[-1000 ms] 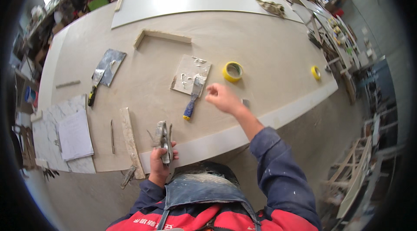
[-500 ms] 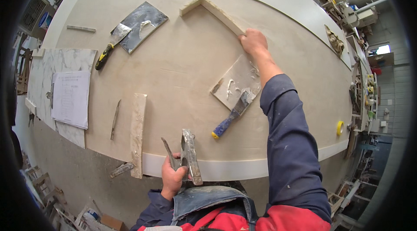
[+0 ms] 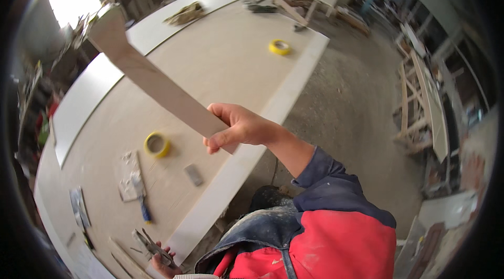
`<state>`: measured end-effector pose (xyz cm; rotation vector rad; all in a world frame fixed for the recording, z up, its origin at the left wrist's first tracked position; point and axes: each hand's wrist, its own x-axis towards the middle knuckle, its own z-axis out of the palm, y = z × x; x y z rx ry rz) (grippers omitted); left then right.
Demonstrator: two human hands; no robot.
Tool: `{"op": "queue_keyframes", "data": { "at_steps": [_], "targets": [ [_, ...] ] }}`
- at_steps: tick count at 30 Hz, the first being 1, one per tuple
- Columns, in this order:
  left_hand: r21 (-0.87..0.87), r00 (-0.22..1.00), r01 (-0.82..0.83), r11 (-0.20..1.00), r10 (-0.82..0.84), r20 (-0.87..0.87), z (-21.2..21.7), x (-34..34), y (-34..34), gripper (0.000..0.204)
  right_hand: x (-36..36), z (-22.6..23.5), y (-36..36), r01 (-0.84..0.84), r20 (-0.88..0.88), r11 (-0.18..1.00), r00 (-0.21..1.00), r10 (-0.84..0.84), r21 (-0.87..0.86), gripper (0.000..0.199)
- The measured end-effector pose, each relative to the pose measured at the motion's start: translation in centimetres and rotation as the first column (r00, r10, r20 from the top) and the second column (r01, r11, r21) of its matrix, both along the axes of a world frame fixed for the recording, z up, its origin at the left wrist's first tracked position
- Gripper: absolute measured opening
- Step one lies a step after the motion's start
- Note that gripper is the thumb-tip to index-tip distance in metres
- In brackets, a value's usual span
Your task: The person applies a white filler paste to the edge of a long wooden board using a putty knife, then presses a thin wooden strip into the filler along the edge. The person repeats this process on multiple sections of the board, smoothing the filler and adjusting the strip placement.
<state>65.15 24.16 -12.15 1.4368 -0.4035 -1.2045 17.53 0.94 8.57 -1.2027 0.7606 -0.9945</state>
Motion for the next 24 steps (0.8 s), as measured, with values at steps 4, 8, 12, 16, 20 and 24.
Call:
{"op": "queue_keyframes", "data": {
  "at_steps": [4, 8, 12, 16, 20, 24],
  "targets": [
    [-0.135, 0.986, 0.125, 0.983, -0.108, 0.126, 3.1, -9.9, -4.5, 0.065, -16.7, -0.2, 9.0, 0.181, 0.186, 0.978, 0.962, -0.198, 0.103, 0.037],
    [-0.221, 0.945, 0.326, 0.919, -0.319, 0.066, 4.9, -26.3, -11.0, 0.054, -29.8, -5.5, 17.7, 0.571, 0.257, 0.82, 0.787, -0.56, 0.038, 0.035],
    [-0.109, 0.817, 0.57, 0.814, -0.547, 0.183, 9.9, -42.7, -15.0, 0.049, -41.2, -9.0, 24.5, 0.825, 0.057, 0.542, 0.556, -0.829, -0.157, 0.032],
    [-0.043, 0.639, 0.749, 0.661, -0.705, 0.307, 8.9, -54.5, -20.8, 0.049, -50.3, -11.1, 28.1, 0.928, 0.06, 0.347, 0.357, -0.932, -0.138, 0.025],
    [0.018, 0.552, 0.806, 0.592, -0.763, 0.337, 8.8, -67.3, -26.4, 0.051, -55.2, -11.2, 28.0, 0.861, -0.32, 0.33, 0.211, -0.924, -0.386, 0.023],
    [-0.012, 0.48, 0.857, 0.515, -0.791, 0.378, 6.4, -78.8, -33.8, 0.051, -61.3, -11.0, 24.7, 0.656, -0.528, 0.402, 0.007, -0.849, -0.639, 0.034]
  ]
}}
